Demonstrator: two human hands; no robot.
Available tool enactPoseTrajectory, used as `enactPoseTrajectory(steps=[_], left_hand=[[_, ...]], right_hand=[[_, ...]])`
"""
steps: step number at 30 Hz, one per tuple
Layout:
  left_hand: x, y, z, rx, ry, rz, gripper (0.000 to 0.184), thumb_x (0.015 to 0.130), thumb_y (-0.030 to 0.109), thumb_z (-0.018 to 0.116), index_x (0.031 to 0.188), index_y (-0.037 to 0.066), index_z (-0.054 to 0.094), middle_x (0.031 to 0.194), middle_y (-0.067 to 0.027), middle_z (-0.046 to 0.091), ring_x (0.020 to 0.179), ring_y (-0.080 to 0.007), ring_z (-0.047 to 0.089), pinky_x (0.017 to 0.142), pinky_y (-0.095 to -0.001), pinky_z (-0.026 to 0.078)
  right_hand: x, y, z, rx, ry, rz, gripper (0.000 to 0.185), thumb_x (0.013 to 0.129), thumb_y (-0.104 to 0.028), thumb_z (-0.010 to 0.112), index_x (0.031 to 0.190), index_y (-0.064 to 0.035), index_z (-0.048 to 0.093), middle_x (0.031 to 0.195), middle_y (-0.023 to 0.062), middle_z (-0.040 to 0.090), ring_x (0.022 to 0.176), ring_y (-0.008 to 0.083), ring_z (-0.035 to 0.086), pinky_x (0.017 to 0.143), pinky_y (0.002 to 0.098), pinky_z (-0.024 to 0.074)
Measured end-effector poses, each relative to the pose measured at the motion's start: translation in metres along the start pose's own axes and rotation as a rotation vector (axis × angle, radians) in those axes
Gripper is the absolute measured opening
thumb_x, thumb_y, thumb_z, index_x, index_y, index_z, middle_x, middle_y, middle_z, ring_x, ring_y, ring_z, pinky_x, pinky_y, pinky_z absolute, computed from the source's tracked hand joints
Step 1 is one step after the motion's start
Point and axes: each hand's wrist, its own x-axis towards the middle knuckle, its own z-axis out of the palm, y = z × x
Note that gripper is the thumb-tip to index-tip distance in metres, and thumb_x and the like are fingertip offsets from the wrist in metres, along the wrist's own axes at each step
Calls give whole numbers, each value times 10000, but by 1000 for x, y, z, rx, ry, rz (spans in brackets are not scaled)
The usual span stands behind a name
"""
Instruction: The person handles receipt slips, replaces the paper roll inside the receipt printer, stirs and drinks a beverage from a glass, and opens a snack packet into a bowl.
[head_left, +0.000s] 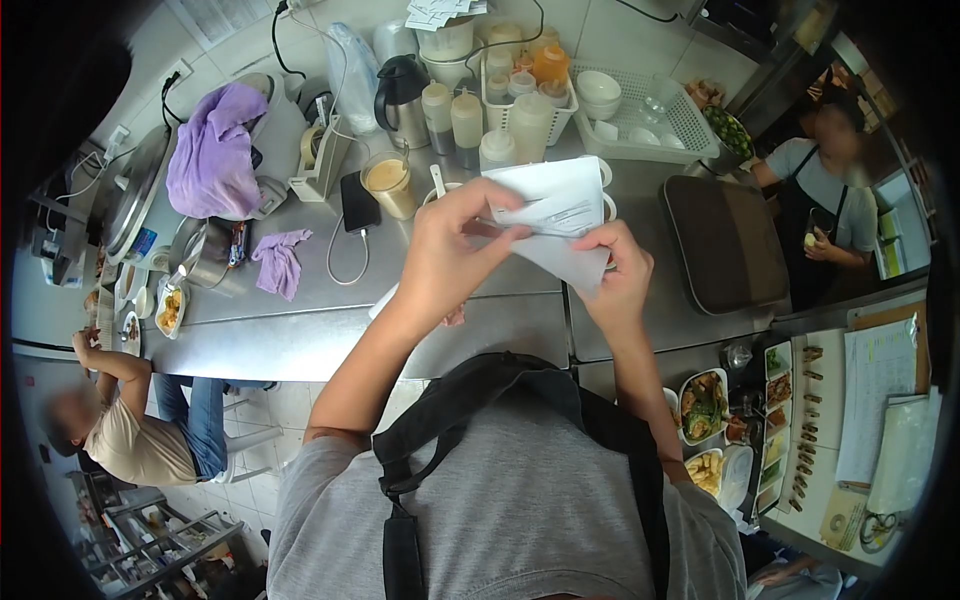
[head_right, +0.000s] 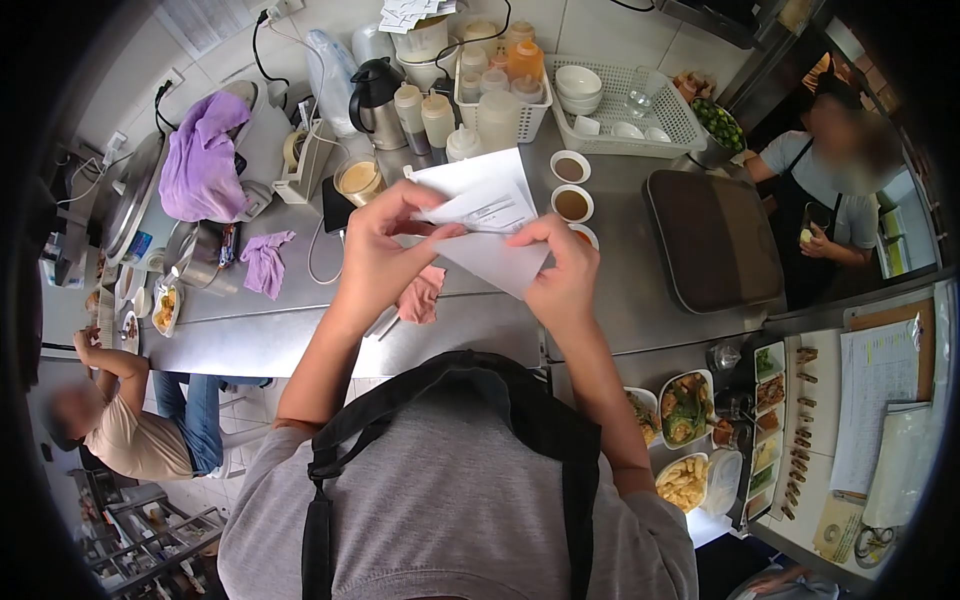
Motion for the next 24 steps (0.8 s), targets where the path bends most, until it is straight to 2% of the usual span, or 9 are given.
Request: enactPoseTrajectory(steps=[3, 6, 9, 12, 15, 21, 24], left_hand=[[-5, 10, -7, 83, -66, 42, 237, 740, -102, 648, 894, 66, 709, 935, -66, 650, 794, -155, 634, 675, -263, 527], [-5, 13, -5, 106, -40, 49, 286, 711, -117, 631, 879, 90, 734, 961, -74, 655, 801, -180, 645, 660, -274, 508], [-4, 12, 0, 95, -50, 175, 341, 710, -114, 614, 944, 101, 739, 973, -91, 662, 809, -215, 651, 674, -293, 504], [-6, 13, -2, 175, -90, 66, 351, 708, -103, 605, 949, 113, 742, 976, -107, 669, 828, -253, 652, 720, -317, 508], [-3, 19, -4, 213, -130, 95, 339, 716, -93, 593, 939, 112, 744, 959, -111, 674, 850, -271, 647, 742, -330, 509], [-4, 16, -1, 194, -136, 70, 390, 709, -86, 566, 1014, 103, 719, 1004, -116, 673, 909, -267, 641, 790, -339, 501], [-2, 23, 1, 8, -122, 0, 410, 714, -80, 550, 1062, 79, 699, 1031, -130, 668, 940, -227, 642, 830, -317, 489]], right_hand=[[-4, -1, 13, 287, 167, 76, 381, 659, -50, 813, 958, -36, 577, 875, 95, 673, 817, 193, 677, 718, 271, 511], [-5, 3, 21, 347, 262, -38, 538, 674, -68, 833, 1111, -18, 522, 971, 125, 663, 912, 212, 669, 754, 297, 526], [-6, 10, 8, 43, 108, -185, 589, 670, -61, 838, 1161, -15, 516, 1037, 150, 647, 998, 238, 649, 769, 318, 533], [-10, 13, 22, 301, 311, -123, 554, 653, -52, 839, 1131, -26, 560, 1059, 146, 642, 999, 269, 645, 762, 322, 537], [-4, 7, 13, 149, 193, -204, 528, 644, -26, 827, 1115, -47, 590, 1115, 155, 616, 990, 278, 641, 765, 325, 537], [-7, 4, 10, -46, 186, -269, 412, 634, -34, 825, 1006, -59, 649, 1161, 184, 585, 931, 275, 650, 775, 338, 530], [-3, 1, 6, 127, 67, -247, 270, 675, 9, 768, 913, -35, 648, 1153, 194, 587, 940, 287, 654, 818, 354, 521]])
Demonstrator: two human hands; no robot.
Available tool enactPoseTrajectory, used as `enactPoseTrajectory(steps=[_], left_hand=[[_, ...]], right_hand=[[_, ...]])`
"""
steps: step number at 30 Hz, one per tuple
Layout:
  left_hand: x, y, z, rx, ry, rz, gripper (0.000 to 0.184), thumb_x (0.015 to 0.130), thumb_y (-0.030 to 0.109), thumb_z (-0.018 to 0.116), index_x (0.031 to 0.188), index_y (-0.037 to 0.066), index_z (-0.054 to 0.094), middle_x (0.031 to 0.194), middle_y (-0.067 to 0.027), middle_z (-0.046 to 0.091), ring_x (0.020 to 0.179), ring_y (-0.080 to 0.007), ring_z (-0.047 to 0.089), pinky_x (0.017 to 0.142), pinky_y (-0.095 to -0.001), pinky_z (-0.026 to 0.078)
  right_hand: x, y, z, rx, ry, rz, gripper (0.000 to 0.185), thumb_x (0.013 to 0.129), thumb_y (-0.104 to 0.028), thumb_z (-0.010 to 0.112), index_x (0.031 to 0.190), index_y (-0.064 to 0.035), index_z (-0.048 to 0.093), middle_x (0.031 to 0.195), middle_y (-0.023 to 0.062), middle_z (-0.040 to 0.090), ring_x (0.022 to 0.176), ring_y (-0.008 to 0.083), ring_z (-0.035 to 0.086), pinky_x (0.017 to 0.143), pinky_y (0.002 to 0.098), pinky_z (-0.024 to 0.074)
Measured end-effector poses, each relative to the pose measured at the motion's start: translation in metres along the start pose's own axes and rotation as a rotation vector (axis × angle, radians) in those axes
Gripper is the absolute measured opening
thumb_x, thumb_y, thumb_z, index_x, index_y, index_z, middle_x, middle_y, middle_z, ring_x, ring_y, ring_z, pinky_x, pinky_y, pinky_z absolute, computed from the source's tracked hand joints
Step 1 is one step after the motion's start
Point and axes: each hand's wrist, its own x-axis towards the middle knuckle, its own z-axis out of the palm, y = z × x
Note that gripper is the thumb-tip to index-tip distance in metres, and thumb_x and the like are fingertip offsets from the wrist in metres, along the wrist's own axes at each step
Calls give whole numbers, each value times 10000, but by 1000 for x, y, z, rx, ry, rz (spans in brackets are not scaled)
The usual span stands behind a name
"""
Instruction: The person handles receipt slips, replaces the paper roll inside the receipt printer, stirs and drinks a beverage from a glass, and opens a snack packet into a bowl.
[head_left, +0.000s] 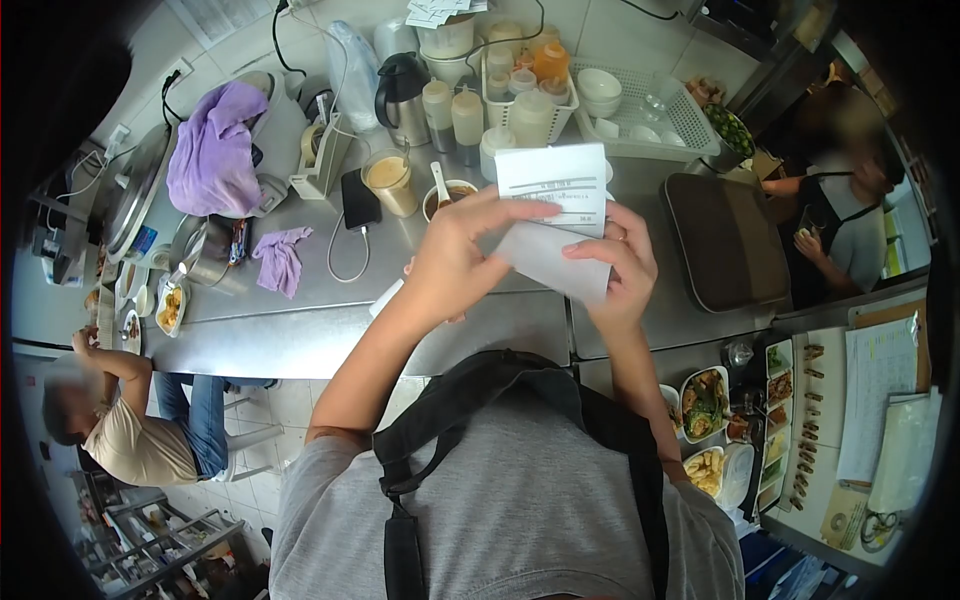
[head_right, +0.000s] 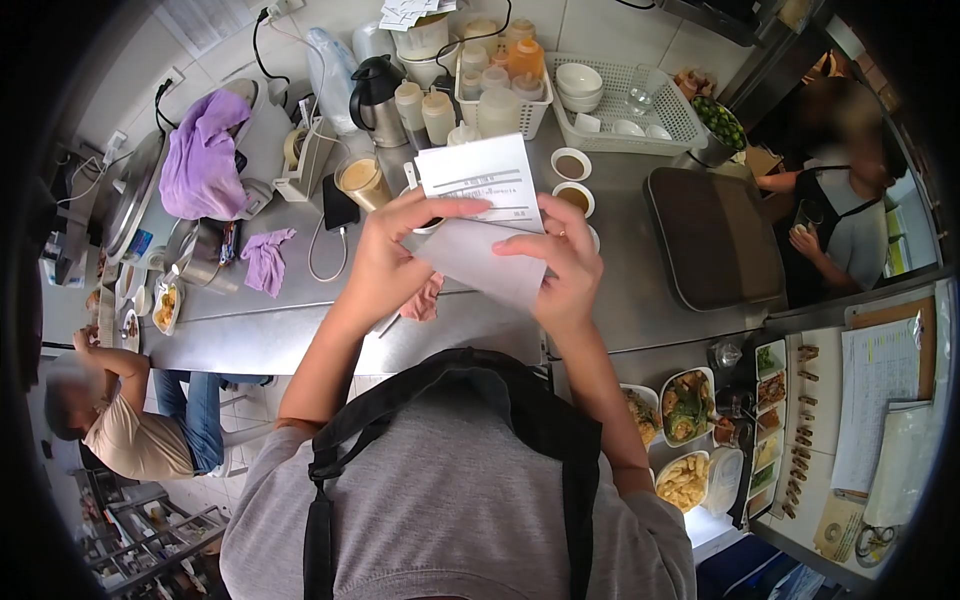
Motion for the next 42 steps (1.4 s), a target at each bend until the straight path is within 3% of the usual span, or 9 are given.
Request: enactPoseTrajectory(steps=[6, 9, 15, 18, 22, 31, 35, 37, 42], left_hand=[[4, -24, -12, -131, 64, -27, 371, 824, -91, 508, 1141, 17, 665, 1082, -84, 634, 941, -120, 594, 854, -234, 452], [5, -20, -12, -101, 75, -81, 325, 852, -55, 550, 1133, 44, 679, 986, -30, 617, 772, -42, 523, 711, -199, 446], [3, -22, -9, -32, 79, -97, 325, 829, -38, 593, 1123, 61, 688, 908, -2, 592, 652, -28, 445, 601, -191, 404], [1, -20, -7, 159, 35, -13, 318, 797, -13, 635, 1105, 48, 688, 869, -16, 593, 636, -43, 429, 563, -183, 351], [-5, -29, 8, 73, 107, -103, 250, 807, 62, 711, 1047, -5, 686, 816, -22, 586, 653, -61, 455, 586, -206, 377], [-2, -35, 21, -152, 186, -121, 161, 898, 57, 639, 1025, -29, 689, 962, -53, 668, 831, -72, 573, 740, -202, 444], [-4, -39, 22, -260, 193, -157, 343, 915, 46, 603, 1253, -4, 569, 965, -58, 667, 849, -63, 564, 752, -192, 430], [3, -18, 31, -388, 250, -118, 487, 918, 40, 593, 1385, 16, 455, 961, -54, 666, 860, -59, 562, 753, -189, 428], [-1, -35, 24, -211, 189, -83, 652, 921, -2, 559, 1495, 61, 255, 1222, -94, 590, 907, -59, 559, 772, -188, 438]], right_hand=[[-6, 14, -11, 481, 133, 292, 22, 815, 0, 568, 799, -15, 563, 1170, 216, 561, 995, 314, 649, 893, 432, 515], [-2, 12, -10, 602, 210, 345, 58, 865, -39, 525, 816, -18, 548, 1155, 230, 563, 994, 311, 648, 899, 454, 514], [-7, 18, -18, 645, 164, 424, 52, 889, -14, 552, 937, -14, 570, 1136, 154, 593, 933, 224, 647, 842, 362, 516], [-8, 8, -8, 422, 225, 615, 158, 893, -14, 582, 1050, -5, 586, 1084, 75, 617, 892, 133, 614, 802, 292, 494], [-7, 9, 1, 420, 148, 615, 203, 897, -36, 607, 1094, 9, 586, 939, 3, 627, 885, 57, 568, 752, 227, 478], [-4, -5, 8, 544, 206, 538, 354, 916, -14, 583, 1247, 44, 474, 1041, 87, 654, 945, 87, 595, 797, 235, 485], [-7, -8, 13, 512, 257, 423, 447, 915, 14, 575, 1324, 52, 398, 1108, 122, 644, 999, 110, 595, 818, 235, 480], [-4, -10, 17, 497, 315, 415, 403, 905, 5, 595, 1279, 52, 452, 1051, 111, 658, 946, 95, 605, 779, 220, 482], [-20, 5, 9, 311, 152, 567, 261, 890, -40, 640, 1129, 47, 580, 890, 61, 674, 792, 54, 608, 667, 198, 487]])
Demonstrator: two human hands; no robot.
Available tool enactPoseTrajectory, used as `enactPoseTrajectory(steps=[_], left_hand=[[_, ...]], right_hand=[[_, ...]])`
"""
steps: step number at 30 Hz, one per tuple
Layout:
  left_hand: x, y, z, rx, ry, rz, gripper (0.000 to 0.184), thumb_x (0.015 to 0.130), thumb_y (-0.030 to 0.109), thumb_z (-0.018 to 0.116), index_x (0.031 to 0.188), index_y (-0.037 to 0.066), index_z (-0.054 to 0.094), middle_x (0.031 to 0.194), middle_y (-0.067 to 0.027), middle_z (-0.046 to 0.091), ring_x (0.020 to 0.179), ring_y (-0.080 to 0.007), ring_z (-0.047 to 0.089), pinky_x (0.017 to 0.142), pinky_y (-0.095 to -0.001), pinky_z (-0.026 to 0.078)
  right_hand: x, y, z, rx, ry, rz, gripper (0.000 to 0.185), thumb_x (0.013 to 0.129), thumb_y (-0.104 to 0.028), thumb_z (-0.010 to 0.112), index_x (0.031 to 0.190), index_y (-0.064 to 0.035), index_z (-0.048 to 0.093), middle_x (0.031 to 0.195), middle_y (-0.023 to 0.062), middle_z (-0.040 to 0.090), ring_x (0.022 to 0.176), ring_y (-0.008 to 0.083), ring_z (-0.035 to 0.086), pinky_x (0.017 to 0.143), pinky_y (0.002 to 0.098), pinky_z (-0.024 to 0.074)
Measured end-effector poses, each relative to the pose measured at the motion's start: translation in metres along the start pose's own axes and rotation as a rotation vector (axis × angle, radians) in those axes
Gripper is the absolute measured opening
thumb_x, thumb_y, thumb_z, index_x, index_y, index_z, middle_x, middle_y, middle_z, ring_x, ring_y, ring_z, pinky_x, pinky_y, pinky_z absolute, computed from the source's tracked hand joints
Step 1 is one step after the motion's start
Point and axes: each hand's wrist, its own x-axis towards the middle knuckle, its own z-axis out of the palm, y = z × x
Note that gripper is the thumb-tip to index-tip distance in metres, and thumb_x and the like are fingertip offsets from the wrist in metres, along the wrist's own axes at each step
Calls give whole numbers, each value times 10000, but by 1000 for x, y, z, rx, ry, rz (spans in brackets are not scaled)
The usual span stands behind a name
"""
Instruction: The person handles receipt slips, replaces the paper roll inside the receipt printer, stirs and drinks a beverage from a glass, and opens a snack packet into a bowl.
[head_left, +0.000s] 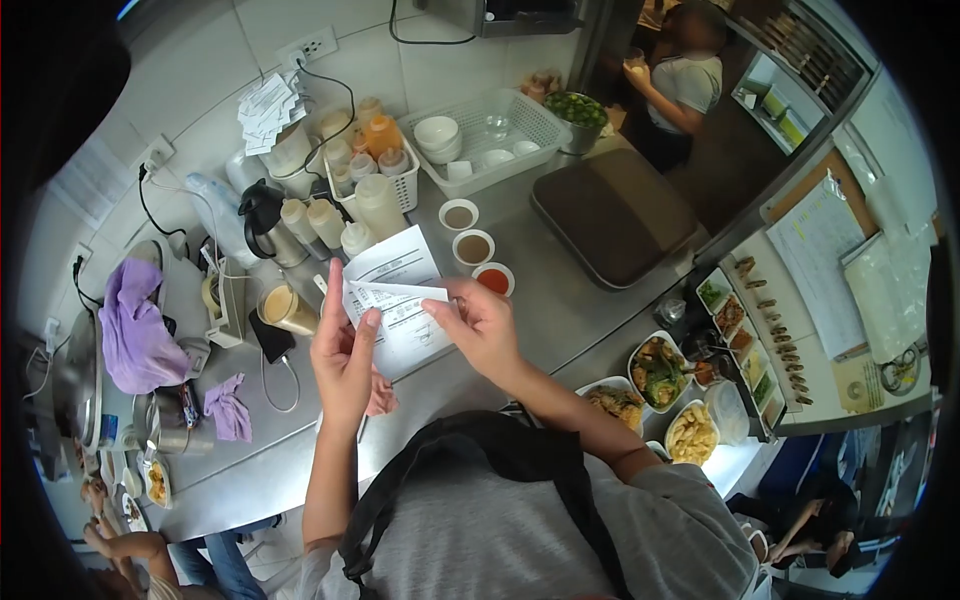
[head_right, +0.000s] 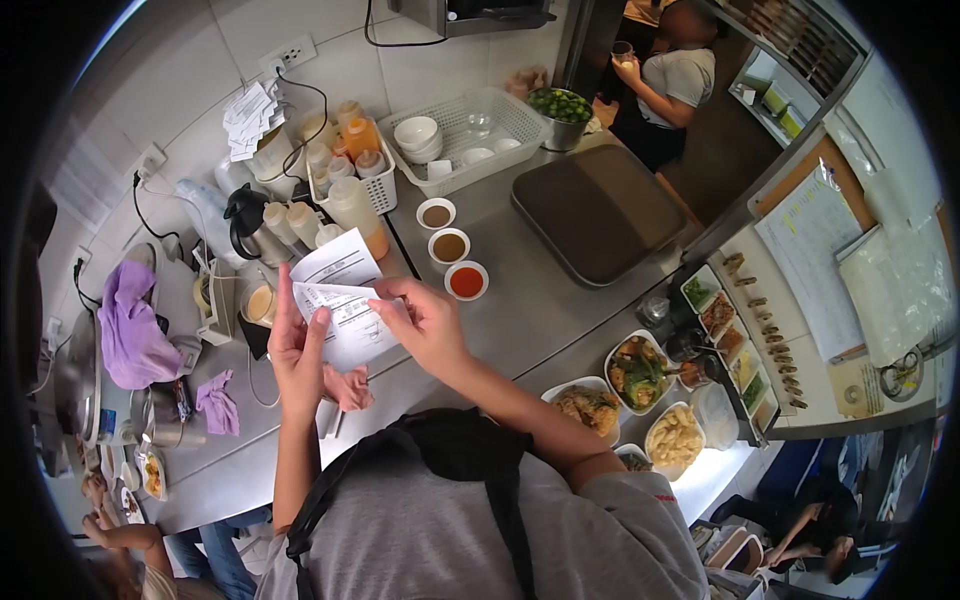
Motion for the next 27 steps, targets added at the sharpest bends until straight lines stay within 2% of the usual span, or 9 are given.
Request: enactPoseTrajectory(steps=[2, 5, 9, 11, 14, 15, 18, 25, 27], left_hand=[[0, 1, 4, -42, 22, 39, 655, 921, -13, 550, 1497, 63, 247, 1312, -100, 539, 917, -59, 557, 768, -188, 444], [0, 5, 4, -43, -39, -7, 647, 924, -25, 539, 1497, 64, 253, 1368, -105, 498, 891, -50, 544, 709, -185, 452], [-1, 5, -1, 238, -72, -21, 691, 854, 26, 632, 1474, 139, 349, 1093, -98, 564, 871, -125, 533, 649, -222, 439], [2, 10, 2, 381, -6, 156, 704, 777, 64, 705, 1422, 144, 434, 1221, -159, 468, 1067, -254, 489, 786, -320, 458], [5, 24, -4, 640, -20, 315, 676, 777, 34, 699, 1401, 123, 452, 1371, -169, 369, 1190, -295, 485, 928, -382, 455], [6, 30, -4, 694, -18, 352, 582, 753, 74, 723, 1307, 123, 552, 1342, -162, 413, 1193, -333, 477, 952, -423, 425], [8, 30, -6, 725, -73, 503, 504, 729, 107, 736, 1218, 153, 620, 1265, -142, 495, 1053, -313, 498, 874, -421, 412], [8, 25, -8, 813, 95, 755, 401, 672, 151, 783, 1064, 178, 701, 1125, -80, 583, 1001, -281, 545, 813, -396, 412], [6, 31, -5, 787, 61, 673, 411, 644, 162, 801, 1044, 186, 707, 1103, -72, 580, 1001, -277, 531, 805, -392, 413]], right_hand=[[2, -4, 4, 79, 14, 17, 215, 885, -59, 654, 1070, 43, 614, 835, 37, 670, 737, 36, 597, 625, 191, 482], [3, -12, 2, 187, -101, 192, 255, 901, -96, 643, 1119, 33, 609, 961, 55, 677, 859, 59, 599, 743, 229, 494], [0, -10, 2, 94, -183, 232, 284, 921, -136, 622, 1146, 37, 608, 1019, 71, 685, 907, 94, 612, 798, 259, 492], [0, -9, 0, 1, -186, 175, 273, 919, -136, 622, 1131, 36, 615, 977, 85, 698, 866, 104, 629, 773, 265, 498], [2, -13, 0, -139, -206, 90, 264, 911, -129, 625, 1120, 33, 621, 937, 98, 708, 829, 111, 644, 746, 268, 503], [2, -14, 1, -179, -217, 64, 263, 908, -124, 625, 1120, 32, 622, 933, 99, 710, 825, 113, 648, 741, 267, 503], [5, -24, 0, -278, -267, 39, 266, 895, -95, 615, 1132, 26, 623, 953, 97, 713, 836, 115, 655, 743, 265, 505], [8, -33, 1, -239, -233, -66, 347, 830, 2, 549, 1167, -13, 630, 1009, 131, 707, 872, 154, 688, 761, 277, 522], [8, -33, -2, -298, -248, -75, 376, 802, 16, 538, 1164, -22, 634, 993, 144, 702, 859, 189, 697, 744, 285, 525]])
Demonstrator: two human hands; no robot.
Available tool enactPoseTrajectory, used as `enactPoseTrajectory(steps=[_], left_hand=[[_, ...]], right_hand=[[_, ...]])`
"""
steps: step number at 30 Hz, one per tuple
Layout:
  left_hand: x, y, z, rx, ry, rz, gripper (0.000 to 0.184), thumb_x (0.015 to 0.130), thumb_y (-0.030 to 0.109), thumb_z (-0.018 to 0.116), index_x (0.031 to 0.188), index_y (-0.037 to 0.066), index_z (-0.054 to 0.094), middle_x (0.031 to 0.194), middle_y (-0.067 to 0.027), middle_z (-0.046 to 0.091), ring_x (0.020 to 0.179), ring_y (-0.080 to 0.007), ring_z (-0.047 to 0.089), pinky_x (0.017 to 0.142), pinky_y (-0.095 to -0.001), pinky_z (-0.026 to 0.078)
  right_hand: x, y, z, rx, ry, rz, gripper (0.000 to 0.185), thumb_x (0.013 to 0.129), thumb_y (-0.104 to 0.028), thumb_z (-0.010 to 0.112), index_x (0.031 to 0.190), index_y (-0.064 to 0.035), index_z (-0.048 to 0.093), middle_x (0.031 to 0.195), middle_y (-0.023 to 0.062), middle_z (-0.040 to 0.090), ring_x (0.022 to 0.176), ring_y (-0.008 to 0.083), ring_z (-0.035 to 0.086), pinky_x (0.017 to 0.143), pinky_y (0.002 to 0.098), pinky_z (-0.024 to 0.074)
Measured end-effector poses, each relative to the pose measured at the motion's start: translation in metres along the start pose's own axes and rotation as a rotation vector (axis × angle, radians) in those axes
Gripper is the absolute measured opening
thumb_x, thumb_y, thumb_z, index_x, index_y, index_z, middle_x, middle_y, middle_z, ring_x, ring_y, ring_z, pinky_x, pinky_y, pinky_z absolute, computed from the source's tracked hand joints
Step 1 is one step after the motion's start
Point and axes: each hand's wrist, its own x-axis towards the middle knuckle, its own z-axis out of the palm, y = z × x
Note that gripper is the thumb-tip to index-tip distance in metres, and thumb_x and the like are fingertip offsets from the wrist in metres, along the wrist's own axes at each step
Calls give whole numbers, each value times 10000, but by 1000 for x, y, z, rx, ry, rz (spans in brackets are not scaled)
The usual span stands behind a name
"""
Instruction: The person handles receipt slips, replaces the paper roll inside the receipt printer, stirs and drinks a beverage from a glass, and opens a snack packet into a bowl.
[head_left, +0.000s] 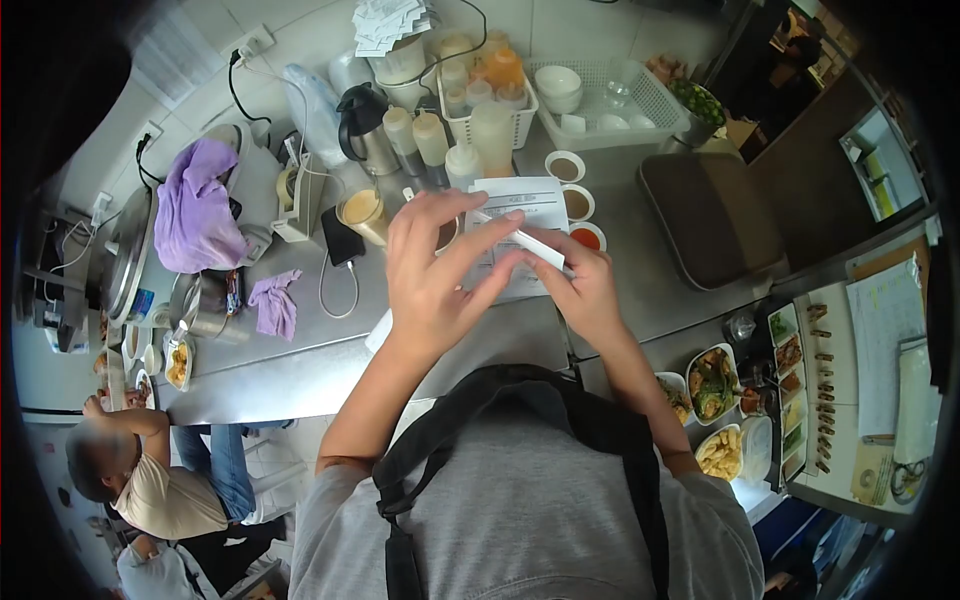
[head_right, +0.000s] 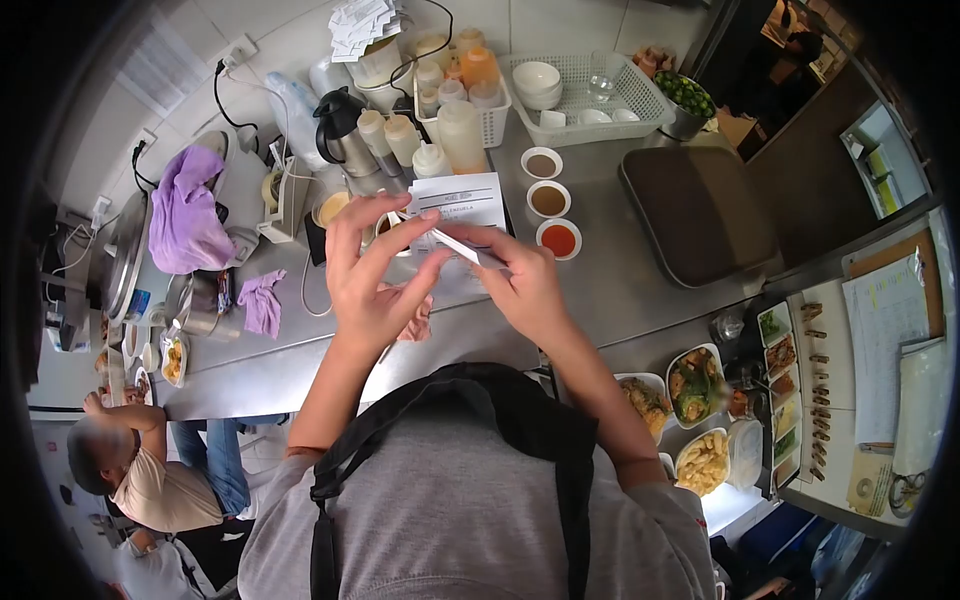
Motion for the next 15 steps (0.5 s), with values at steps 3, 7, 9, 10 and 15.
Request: enactPoseTrajectory(steps=[3, 7, 9, 10, 15], left_hand=[[8, 5, -6, -38, -50, -69, 434, 605, 175, 821, 1024, 201, 713, 1057, -55, 572, 983, -266, 504, 789, -373, 401], [5, 3, -11, 22, -128, -84, 487, 558, 173, 833, 1026, 227, 712, 1015, -41, 552, 952, -254, 460, 767, -345, 375], [4, 4, -14, 42, -133, -55, 494, 563, 161, 824, 1040, 221, 709, 981, -24, 556, 909, -237, 462, 763, -337, 364], [4, 5, -15, 52, -135, -41, 498, 565, 156, 819, 1047, 219, 708, 964, -16, 559, 887, -229, 463, 761, -333, 359], [-1, 4, -12, -20, -116, 57, 427, 569, 49, 756, 974, 175, 711, 892, 14, 639, 893, -211, 584, 818, -375, 432]], right_hand=[[-1, 1, -4, -91, -22, -39, 397, 771, 26, 535, 1150, -27, 641, 957, 159, 694, 820, 240, 701, 709, 299, 527], [-3, -4, -1, -149, -13, -92, 386, 759, 27, 539, 1128, -22, 643, 890, 176, 679, 756, 289, 692, 659, 317, 525], [-2, -6, -2, -175, -15, -136, 369, 762, 23, 549, 1115, -18, 643, 875, 181, 678, 747, 292, 692, 654, 317, 526], [-2, -6, -2, -188, -16, -158, 360, 763, 21, 553, 1109, -16, 644, 867, 184, 677, 743, 294, 692, 651, 317, 526], [-8, 5, -4, -86, -55, 16, 327, 762, -10, 616, 1087, 13, 633, 899, 169, 689, 808, 223, 698, 703, 305, 533]])
